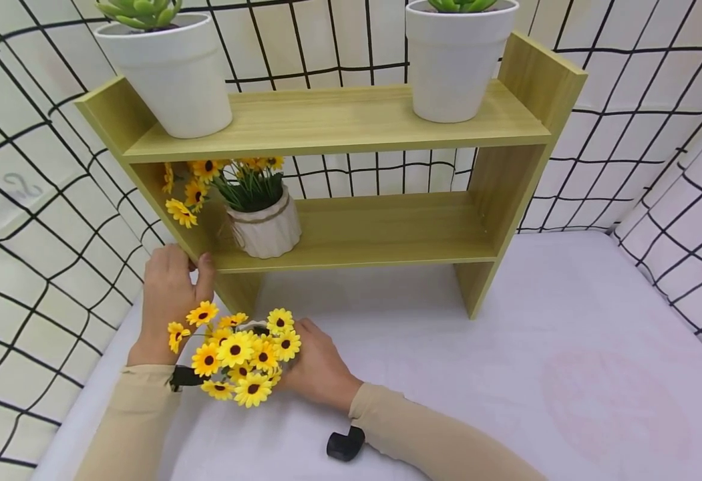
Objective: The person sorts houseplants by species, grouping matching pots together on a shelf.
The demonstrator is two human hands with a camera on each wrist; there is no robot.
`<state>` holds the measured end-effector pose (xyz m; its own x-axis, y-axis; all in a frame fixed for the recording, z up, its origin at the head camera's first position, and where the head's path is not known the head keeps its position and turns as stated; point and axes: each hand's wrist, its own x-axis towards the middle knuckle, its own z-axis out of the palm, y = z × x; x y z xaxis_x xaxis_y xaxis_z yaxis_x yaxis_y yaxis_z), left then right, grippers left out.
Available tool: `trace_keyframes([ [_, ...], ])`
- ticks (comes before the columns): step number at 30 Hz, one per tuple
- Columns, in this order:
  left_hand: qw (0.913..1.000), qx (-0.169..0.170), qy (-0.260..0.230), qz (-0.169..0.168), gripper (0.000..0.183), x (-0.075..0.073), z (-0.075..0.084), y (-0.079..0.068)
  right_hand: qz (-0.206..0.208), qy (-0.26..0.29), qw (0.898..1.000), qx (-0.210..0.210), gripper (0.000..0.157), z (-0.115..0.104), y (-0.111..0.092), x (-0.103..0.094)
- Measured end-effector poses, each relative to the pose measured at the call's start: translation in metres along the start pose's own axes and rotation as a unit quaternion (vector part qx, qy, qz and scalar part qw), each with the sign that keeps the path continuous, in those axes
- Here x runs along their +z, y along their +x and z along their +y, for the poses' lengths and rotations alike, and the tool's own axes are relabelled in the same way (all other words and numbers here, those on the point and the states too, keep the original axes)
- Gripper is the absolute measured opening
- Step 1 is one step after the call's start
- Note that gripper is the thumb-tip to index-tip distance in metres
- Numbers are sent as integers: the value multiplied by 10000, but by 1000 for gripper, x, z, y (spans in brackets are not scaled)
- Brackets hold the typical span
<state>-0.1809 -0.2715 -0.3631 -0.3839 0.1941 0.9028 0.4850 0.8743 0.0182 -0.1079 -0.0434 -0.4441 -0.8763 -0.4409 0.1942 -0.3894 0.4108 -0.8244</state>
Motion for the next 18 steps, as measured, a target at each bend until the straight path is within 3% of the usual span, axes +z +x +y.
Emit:
trace_keyframes([
  [5, 10000, -61, 6, -33, 40, 0, 3, 1, 41, 45, 10000, 50, 67, 2, -7, -8],
  [12, 9961, -606, -130, -630, 29, -7, 10, -2, 156, 49, 9999, 13, 63, 10, -21, -21],
  [18, 9955, -680, -173, -640, 26, -7, 11, -2, 209, 186, 9995, 171, 63, 18, -34, -34],
])
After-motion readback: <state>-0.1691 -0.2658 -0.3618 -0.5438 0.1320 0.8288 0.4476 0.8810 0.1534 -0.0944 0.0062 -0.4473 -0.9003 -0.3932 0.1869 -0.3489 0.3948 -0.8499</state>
